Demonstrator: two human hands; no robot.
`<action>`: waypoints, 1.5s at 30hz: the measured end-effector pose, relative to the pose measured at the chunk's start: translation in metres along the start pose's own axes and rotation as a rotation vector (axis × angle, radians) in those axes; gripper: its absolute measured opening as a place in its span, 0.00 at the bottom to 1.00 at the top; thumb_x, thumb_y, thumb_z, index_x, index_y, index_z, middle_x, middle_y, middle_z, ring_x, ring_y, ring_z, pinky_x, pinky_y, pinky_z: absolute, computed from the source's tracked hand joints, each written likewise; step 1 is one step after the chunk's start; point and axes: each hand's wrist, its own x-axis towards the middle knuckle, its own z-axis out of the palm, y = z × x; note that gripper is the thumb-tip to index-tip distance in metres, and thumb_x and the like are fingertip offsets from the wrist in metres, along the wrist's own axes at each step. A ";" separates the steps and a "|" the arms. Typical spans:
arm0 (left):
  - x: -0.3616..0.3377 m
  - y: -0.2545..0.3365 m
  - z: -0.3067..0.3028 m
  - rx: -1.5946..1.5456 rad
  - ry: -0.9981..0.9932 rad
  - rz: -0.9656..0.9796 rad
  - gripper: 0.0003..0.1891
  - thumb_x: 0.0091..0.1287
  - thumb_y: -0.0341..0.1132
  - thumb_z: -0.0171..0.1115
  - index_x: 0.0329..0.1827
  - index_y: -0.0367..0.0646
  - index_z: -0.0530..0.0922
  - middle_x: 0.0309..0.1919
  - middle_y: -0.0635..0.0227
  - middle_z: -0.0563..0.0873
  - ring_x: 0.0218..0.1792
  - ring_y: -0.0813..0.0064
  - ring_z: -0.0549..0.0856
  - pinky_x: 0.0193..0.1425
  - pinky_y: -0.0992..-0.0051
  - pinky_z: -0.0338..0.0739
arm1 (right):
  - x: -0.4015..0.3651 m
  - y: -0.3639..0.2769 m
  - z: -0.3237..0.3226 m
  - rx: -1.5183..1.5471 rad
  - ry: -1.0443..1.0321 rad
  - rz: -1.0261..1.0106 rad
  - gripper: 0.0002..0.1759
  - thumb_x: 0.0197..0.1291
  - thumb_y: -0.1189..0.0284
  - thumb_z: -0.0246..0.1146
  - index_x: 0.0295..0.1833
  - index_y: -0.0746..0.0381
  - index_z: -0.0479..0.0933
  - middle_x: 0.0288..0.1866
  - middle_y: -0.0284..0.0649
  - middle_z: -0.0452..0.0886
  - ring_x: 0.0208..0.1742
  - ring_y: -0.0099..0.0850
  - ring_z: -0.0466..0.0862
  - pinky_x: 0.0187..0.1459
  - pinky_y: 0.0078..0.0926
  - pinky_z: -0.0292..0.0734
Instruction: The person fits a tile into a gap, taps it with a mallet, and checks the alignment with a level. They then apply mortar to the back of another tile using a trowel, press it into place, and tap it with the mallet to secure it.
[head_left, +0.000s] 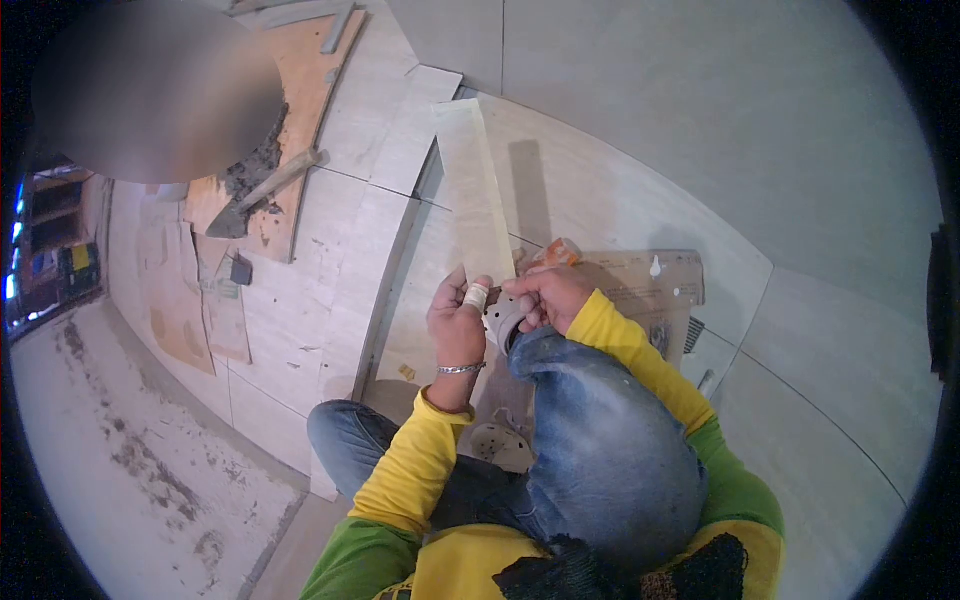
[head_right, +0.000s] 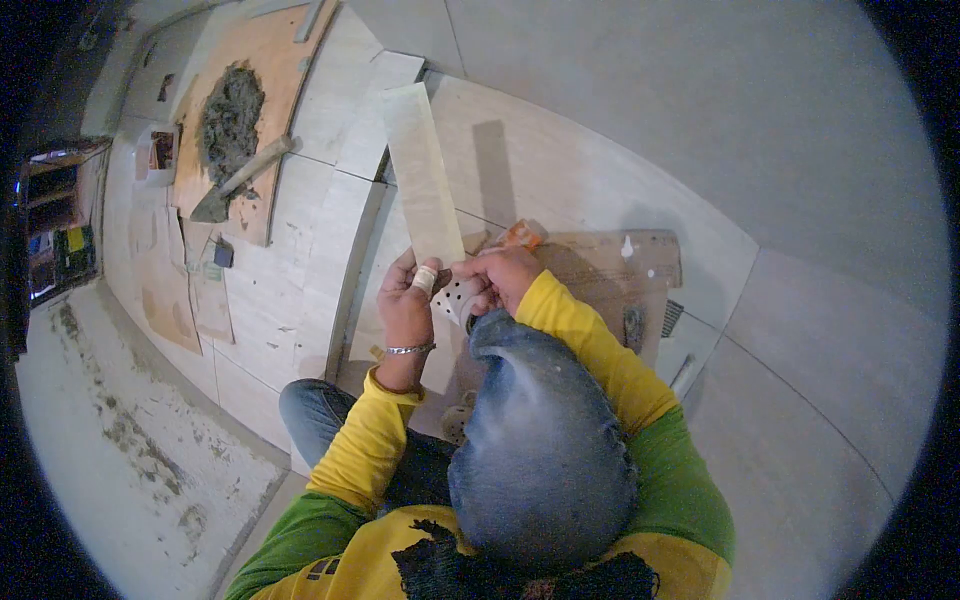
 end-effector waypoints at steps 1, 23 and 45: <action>0.000 -0.002 -0.001 -0.005 -0.010 0.023 0.16 0.68 0.26 0.61 0.57 0.31 0.76 0.41 0.62 0.86 0.37 0.74 0.86 0.43 0.75 0.84 | 0.000 0.000 0.001 0.001 0.001 0.000 0.10 0.54 0.70 0.71 0.32 0.63 0.77 0.23 0.36 0.74 0.18 0.30 0.75 0.19 0.30 0.77; -0.020 0.040 -0.057 0.121 -0.327 -0.305 0.14 0.67 0.29 0.61 0.55 0.36 0.79 0.42 0.65 0.86 0.36 0.75 0.85 0.43 0.73 0.84 | -0.021 -0.083 -0.058 -0.061 0.309 -0.700 0.12 0.60 0.66 0.66 0.34 0.64 0.75 0.25 0.36 0.75 0.25 0.26 0.77 0.30 0.25 0.80; -0.020 0.044 -0.180 0.476 -0.340 -0.306 0.12 0.68 0.30 0.63 0.52 0.37 0.82 0.37 0.70 0.87 0.35 0.81 0.83 0.40 0.79 0.77 | -0.033 -0.038 -0.222 -1.727 0.821 -0.132 0.20 0.54 0.60 0.68 0.45 0.64 0.79 0.41 0.48 0.83 0.45 0.38 0.84 0.40 0.38 0.81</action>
